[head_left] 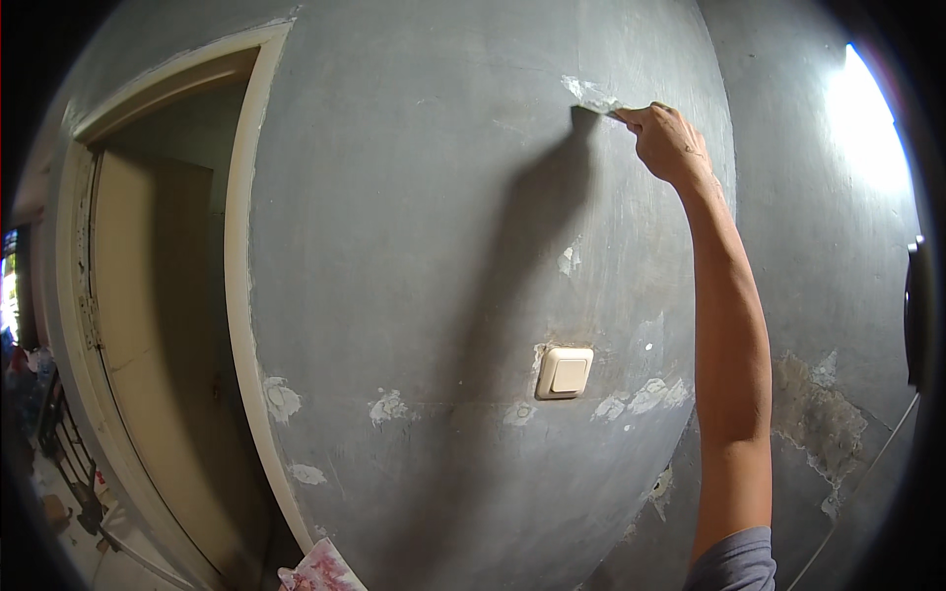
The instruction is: Applying and smoothing wall putty or filler to repair cracks and holes in a masonry wall.
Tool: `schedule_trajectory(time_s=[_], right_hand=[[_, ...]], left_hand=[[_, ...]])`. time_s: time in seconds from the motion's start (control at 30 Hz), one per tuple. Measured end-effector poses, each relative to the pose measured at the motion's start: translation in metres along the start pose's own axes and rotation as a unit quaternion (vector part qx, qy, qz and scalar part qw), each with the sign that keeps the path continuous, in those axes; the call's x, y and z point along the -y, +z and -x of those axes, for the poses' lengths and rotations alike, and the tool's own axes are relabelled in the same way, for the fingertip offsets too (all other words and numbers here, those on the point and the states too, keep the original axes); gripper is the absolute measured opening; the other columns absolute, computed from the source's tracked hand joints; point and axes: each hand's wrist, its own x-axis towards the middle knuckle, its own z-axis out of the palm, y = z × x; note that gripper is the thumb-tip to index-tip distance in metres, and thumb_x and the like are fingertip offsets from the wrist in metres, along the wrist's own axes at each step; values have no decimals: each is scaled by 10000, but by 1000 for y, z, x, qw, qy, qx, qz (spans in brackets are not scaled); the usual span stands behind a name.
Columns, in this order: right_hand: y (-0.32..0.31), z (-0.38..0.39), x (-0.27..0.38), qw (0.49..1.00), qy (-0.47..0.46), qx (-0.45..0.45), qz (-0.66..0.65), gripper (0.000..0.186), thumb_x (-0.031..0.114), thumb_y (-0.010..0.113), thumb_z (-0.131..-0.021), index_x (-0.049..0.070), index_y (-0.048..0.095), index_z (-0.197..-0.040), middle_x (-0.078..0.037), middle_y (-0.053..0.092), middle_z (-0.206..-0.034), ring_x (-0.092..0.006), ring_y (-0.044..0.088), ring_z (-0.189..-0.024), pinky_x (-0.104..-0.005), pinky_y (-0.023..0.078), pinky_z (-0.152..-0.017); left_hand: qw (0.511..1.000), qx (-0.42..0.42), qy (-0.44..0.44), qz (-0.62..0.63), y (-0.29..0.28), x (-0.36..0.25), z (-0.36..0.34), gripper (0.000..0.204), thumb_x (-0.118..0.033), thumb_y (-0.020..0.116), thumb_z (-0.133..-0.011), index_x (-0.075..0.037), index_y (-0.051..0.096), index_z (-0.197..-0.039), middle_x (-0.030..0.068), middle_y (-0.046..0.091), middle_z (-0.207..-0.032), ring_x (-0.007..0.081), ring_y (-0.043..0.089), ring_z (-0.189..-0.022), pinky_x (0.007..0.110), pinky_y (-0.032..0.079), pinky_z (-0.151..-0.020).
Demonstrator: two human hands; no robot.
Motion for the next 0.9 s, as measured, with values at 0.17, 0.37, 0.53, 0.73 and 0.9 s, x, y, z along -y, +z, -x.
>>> schedule_trajectory(time_s=[0.17, 0.37, 0.53, 0.73, 0.9], right_hand=[[-3, -22, 12, 1000, 22, -4, 18, 366, 97, 457, -903, 258, 649, -1169, -61, 657, -1092, -275, 636, -997, -397, 528, -824], [4, -12, 14, 999, -5, -6, 31, 353, 101, 436, -955, 251, 646, -1196, -63, 664, -1113, -240, 646, -972, -378, 540, -782], [-19, -16, 1, 997, -45, 27, 59, 511, 6, 443, -864, 334, 609, -1220, -60, 665, -1084, -257, 650, -969, -384, 550, -809], [-5, -47, 23, 999, 23, -1, 36, 374, 80, 420, -956, 255, 642, -1200, -41, 660, -1128, -216, 640, -985, -376, 536, -812], [-17, -30, 19, 994, -31, 59, 87, 421, 50, 418, -927, 287, 637, -1198, -34, 665, -1110, -216, 641, -997, -382, 531, -832]], left_hand=[[1000, 4, -30, -7, 0, -3, -16, 372, -394, 635, -870, -165, 543, -1149, 53, 521, -609, 175, 521, -435, 277, 361, -318], [1000, 8, 5, -18, 18, -7, 4, 378, -394, 653, -864, -149, 550, -1133, 58, 524, -613, 180, 530, -458, 298, 391, -344], [1000, 2, 21, 13, 21, -10, 10, 316, -324, 654, -879, -98, 582, -1088, 64, 540, -621, 184, 541, -480, 304, 429, -387], [998, 49, 28, 20, 32, -15, 3, 304, -293, 652, -882, -65, 600, -1078, 64, 551, -631, 186, 535, -476, 304, 431, -389], [999, 33, 5, 27, 23, -17, 15, 309, -276, 647, -883, -78, 595, -1115, 73, 562, -657, 196, 527, -469, 305, 423, -382]])
